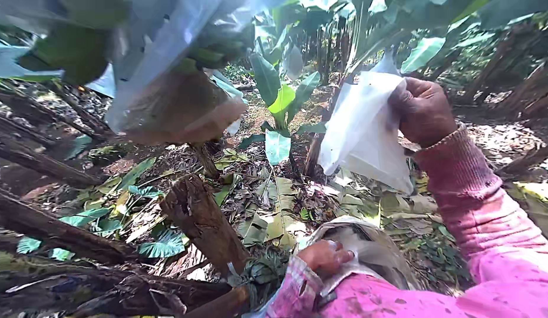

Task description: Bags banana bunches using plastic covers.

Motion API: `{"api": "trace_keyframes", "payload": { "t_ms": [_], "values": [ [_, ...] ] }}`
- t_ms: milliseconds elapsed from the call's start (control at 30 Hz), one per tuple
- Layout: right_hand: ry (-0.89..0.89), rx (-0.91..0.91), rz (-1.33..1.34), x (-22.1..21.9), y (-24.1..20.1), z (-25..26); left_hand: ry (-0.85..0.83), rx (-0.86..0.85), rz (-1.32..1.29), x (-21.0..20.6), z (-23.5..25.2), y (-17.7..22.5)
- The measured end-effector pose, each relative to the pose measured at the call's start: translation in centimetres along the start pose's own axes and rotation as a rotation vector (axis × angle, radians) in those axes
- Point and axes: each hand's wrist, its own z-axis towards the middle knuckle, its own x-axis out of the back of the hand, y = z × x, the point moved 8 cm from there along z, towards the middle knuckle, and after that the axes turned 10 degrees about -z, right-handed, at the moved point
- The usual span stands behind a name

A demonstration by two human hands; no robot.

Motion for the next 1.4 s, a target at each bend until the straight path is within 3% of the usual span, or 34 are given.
{"api": "trace_keyframes", "payload": {
  "t_ms": [100,200,267,367,533,800,933,1100,1400],
  "values": [
    [-0.239,-0.009,-0.126,-3.1,-1.4,-1.6,0.294,-0.361,-0.094,4.0,-6.9,6.4],
    [-0.531,0.016,-0.101,-8.5,-0.9,-4.1,0.899,-0.675,-0.203,9.8,-15.0,10.4],
    [-0.606,0.011,-0.043,-11.8,-0.9,-5.5,1.16,-0.725,-0.264,12.1,-17.3,11.4],
    [-0.57,0.004,0.027,-15.2,-1.3,-6.5,1.308,-0.668,-0.28,13.6,-17.4,12.0],
    [-0.551,-0.007,0.105,-18.0,-1.2,-6.7,1.387,-0.655,-0.382,13.6,-18.4,10.9],
    [-0.591,-0.121,0.241,-20.7,-2.8,-7.1,1.403,-0.816,-0.452,14.1,-21.2,9.6],
    [-0.702,-0.106,0.319,-21.4,-1.9,-7.8,1.38,-0.933,-0.674,14.6,-21.8,8.0],
    [-0.789,-0.06,0.254,-21.7,-1.0,-9.0,1.398,-0.97,-0.724,15.3,-21.6,6.4],
    [-0.697,0.002,0.055,-21.9,-0.2,-8.7,1.409,-0.938,-0.684,15.9,-20.6,6.1]
  ]
}}
